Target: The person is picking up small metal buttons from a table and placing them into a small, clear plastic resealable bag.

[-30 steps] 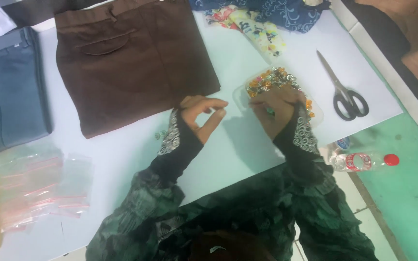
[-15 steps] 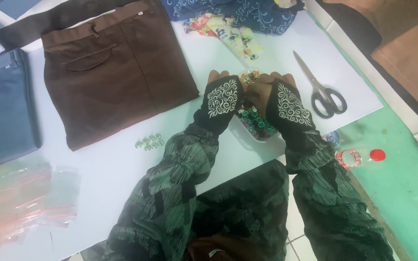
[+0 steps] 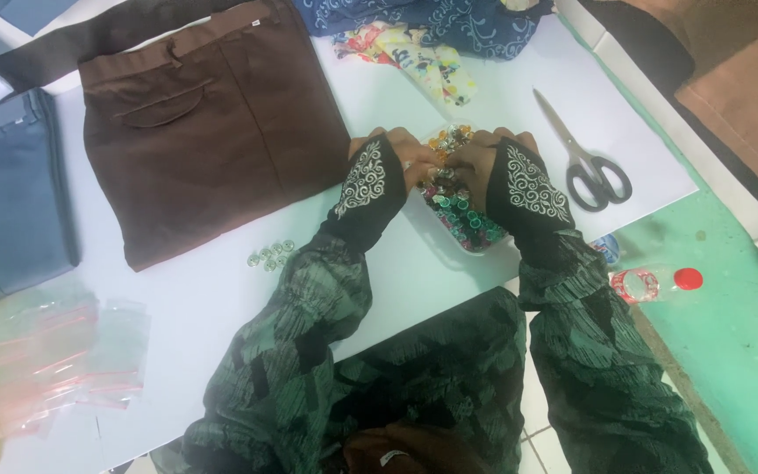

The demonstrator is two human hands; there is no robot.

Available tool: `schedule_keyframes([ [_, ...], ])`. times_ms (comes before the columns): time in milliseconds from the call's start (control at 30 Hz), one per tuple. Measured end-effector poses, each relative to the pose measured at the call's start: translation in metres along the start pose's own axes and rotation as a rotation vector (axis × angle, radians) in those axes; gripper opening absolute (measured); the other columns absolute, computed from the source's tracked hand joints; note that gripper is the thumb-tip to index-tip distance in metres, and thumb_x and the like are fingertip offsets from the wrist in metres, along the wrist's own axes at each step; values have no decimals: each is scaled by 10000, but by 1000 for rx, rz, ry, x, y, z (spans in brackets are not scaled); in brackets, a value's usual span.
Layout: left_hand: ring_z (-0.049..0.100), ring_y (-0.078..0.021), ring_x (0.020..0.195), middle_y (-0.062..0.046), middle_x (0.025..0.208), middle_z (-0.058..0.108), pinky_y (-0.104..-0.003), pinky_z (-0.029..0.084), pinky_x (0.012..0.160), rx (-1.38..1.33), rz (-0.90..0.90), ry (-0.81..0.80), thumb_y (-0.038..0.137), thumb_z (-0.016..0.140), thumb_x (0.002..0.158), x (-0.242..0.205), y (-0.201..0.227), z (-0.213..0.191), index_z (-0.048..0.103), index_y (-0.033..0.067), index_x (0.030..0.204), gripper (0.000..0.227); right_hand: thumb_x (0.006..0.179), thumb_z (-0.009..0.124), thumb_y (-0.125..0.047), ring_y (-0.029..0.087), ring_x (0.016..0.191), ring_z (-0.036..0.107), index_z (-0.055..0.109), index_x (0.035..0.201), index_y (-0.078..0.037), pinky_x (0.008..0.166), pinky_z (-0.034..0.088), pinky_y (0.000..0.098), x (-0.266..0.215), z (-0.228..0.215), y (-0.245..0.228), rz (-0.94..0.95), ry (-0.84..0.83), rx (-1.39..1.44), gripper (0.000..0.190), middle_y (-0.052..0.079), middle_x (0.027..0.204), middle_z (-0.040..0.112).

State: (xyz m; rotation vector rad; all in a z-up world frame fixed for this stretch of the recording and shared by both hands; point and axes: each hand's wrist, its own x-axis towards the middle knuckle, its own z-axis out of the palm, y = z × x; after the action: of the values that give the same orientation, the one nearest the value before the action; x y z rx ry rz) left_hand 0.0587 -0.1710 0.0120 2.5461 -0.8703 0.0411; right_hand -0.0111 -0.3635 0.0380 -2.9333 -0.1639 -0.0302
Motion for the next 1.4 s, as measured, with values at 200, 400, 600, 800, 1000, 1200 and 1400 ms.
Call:
schedule_keyframes([
  [200,612,-83,984,154,1030,687,-371,417,1030,-326,16,6,416,688,977,-38,-33,-23,750,407,1042,91,1034,604,-242,242,1025,607,735,1150,-188,994,393,427,-8,-12,-13,16,-10,27,182,83,1016,670],
  [400,607,-102,992,140,998,670,-410,407,1051,-319,-43,82,424,704,964,-131,-73,-84,756,340,1006,107,1071,580,-261,232,1071,590,722,1184,-209,1031,391,412,-13,-17,-44,-38,68,82,189,70,1052,658],
  [600,607,-118,1053,115,1004,677,-377,326,1095,-99,-192,221,372,717,964,-222,-117,-100,748,332,1007,66,1028,637,-278,223,1020,618,731,1090,-210,968,443,382,-4,19,-111,-360,218,212,131,27,1021,665],
  [800,601,-164,1124,57,1051,716,-413,298,1106,61,-456,-31,411,624,996,-253,-107,-100,749,327,1010,152,983,656,-227,193,956,640,729,1065,-227,867,483,359,30,75,-164,-564,104,384,110,-18,970,671],
  [1000,586,-118,1089,77,1058,683,-355,318,1059,139,-364,-90,394,612,1014,-242,-116,-80,728,309,1026,144,975,662,-183,221,947,649,737,1085,-192,867,501,374,45,100,-178,-576,-2,439,134,24,981,683],
  [1200,608,-159,988,-9,932,654,-345,375,984,88,-402,-90,393,611,1020,-237,-122,-78,689,164,945,254,984,657,-258,223,1038,618,724,1133,-195,939,477,374,31,99,-174,-466,-154,433,175,28,1052,672],
  [1400,613,-191,993,15,951,625,-366,462,939,-167,-269,148,282,713,939,-245,-143,-69,655,235,1138,213,936,713,-246,228,1092,612,735,1148,-174,974,477,382,29,86,-184,-436,-208,476,224,47,1057,686],
])
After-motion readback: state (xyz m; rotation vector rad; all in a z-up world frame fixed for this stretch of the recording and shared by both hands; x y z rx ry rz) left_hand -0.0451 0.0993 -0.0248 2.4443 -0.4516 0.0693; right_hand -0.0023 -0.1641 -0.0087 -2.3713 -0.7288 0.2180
